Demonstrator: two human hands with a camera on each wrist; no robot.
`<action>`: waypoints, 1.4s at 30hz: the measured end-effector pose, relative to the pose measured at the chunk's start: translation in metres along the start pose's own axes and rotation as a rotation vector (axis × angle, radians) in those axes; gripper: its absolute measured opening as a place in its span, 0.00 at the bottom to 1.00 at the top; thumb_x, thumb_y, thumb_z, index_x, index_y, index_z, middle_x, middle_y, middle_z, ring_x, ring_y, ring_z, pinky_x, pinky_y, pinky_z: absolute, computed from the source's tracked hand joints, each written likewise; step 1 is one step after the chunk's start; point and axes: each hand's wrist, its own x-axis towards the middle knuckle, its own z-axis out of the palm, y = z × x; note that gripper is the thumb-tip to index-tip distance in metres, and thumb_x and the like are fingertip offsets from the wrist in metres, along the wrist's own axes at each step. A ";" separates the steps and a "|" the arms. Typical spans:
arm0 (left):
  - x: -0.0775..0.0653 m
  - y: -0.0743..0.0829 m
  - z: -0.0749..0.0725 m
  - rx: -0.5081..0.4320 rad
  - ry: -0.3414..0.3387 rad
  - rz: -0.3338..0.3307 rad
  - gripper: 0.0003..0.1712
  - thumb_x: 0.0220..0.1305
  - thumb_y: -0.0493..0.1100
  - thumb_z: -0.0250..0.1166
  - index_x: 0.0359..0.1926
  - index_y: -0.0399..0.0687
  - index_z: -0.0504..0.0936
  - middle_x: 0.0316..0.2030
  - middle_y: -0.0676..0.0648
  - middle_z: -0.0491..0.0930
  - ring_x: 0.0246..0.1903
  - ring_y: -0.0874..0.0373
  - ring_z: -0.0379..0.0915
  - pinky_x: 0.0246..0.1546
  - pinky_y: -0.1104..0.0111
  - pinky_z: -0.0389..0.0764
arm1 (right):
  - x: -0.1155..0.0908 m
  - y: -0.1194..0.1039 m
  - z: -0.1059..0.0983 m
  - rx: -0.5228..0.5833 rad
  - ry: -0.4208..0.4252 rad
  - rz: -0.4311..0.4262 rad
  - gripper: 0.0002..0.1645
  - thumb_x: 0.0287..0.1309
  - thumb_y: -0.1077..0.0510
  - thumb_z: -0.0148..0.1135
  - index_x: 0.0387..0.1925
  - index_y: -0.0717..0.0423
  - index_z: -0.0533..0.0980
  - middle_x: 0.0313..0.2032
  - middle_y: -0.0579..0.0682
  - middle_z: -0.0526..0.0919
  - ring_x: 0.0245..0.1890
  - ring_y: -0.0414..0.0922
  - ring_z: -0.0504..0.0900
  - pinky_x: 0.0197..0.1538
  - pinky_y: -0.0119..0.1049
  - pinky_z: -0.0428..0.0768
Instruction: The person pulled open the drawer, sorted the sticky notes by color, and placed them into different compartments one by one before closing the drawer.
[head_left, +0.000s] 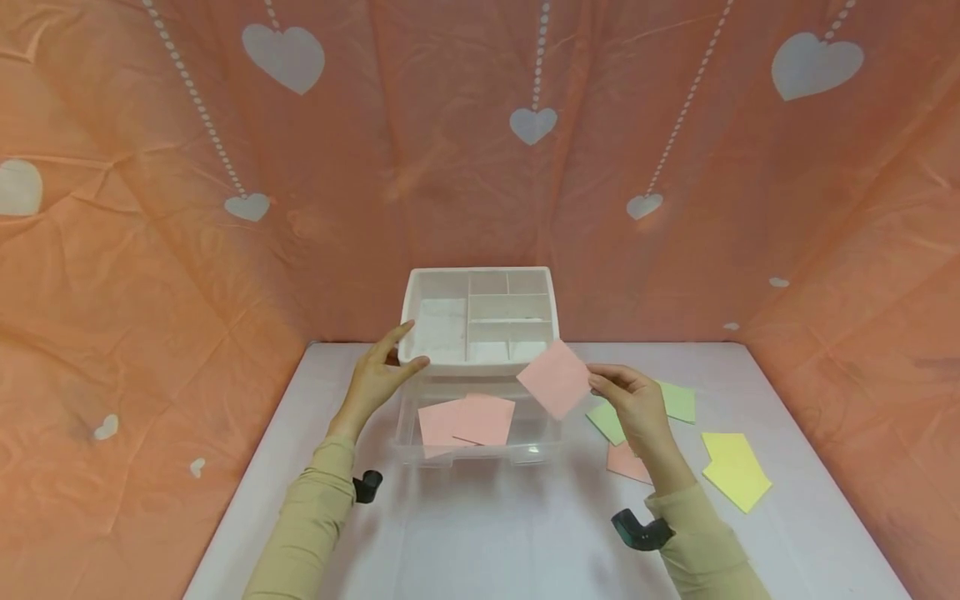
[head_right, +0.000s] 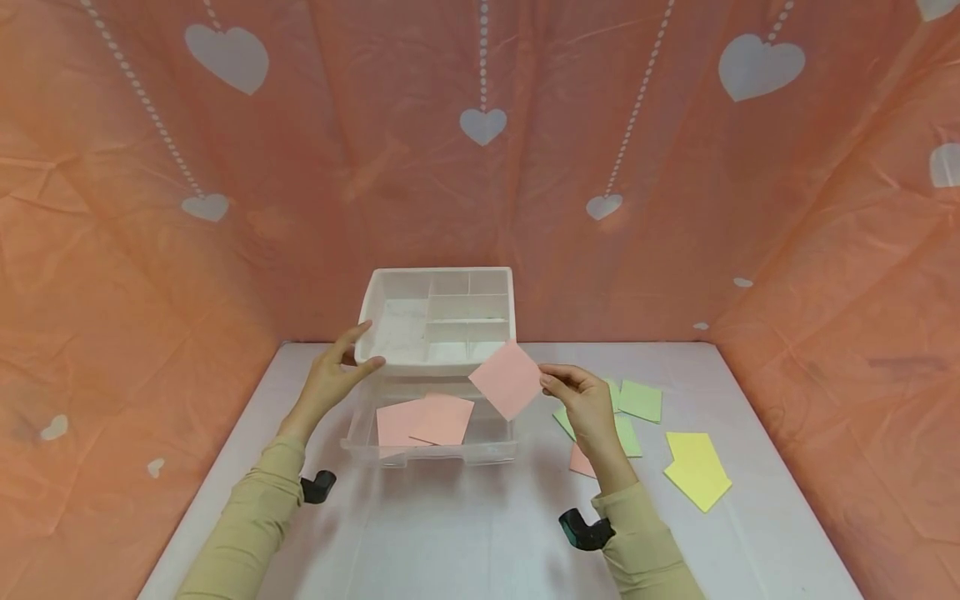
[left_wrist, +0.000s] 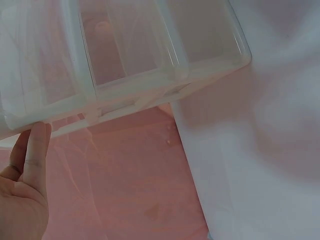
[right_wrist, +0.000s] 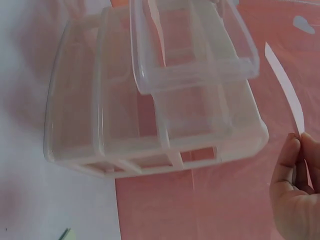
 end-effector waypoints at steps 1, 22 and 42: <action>0.000 0.000 0.000 0.000 -0.001 -0.001 0.39 0.53 0.59 0.67 0.66 0.71 0.63 0.35 0.45 0.75 0.36 0.54 0.71 0.38 0.64 0.72 | 0.001 0.000 0.003 -0.027 -0.004 0.011 0.07 0.56 0.63 0.62 0.37 0.58 0.82 0.31 0.35 0.84 0.33 0.33 0.81 0.42 0.26 0.79; 0.000 -0.001 0.000 -0.013 0.009 0.006 0.38 0.53 0.59 0.67 0.65 0.72 0.64 0.33 0.46 0.74 0.34 0.55 0.70 0.37 0.65 0.72 | 0.007 0.014 0.036 -0.431 -0.070 0.051 0.11 0.56 0.63 0.62 0.42 0.62 0.81 0.42 0.59 0.84 0.35 0.31 0.79 0.41 0.24 0.77; 0.000 -0.001 0.001 -0.004 0.010 0.007 0.38 0.53 0.59 0.67 0.65 0.71 0.64 0.33 0.45 0.74 0.34 0.55 0.69 0.38 0.64 0.71 | 0.003 0.017 0.039 -0.415 -0.078 0.055 0.13 0.56 0.61 0.63 0.44 0.61 0.80 0.40 0.58 0.84 0.35 0.30 0.78 0.41 0.24 0.76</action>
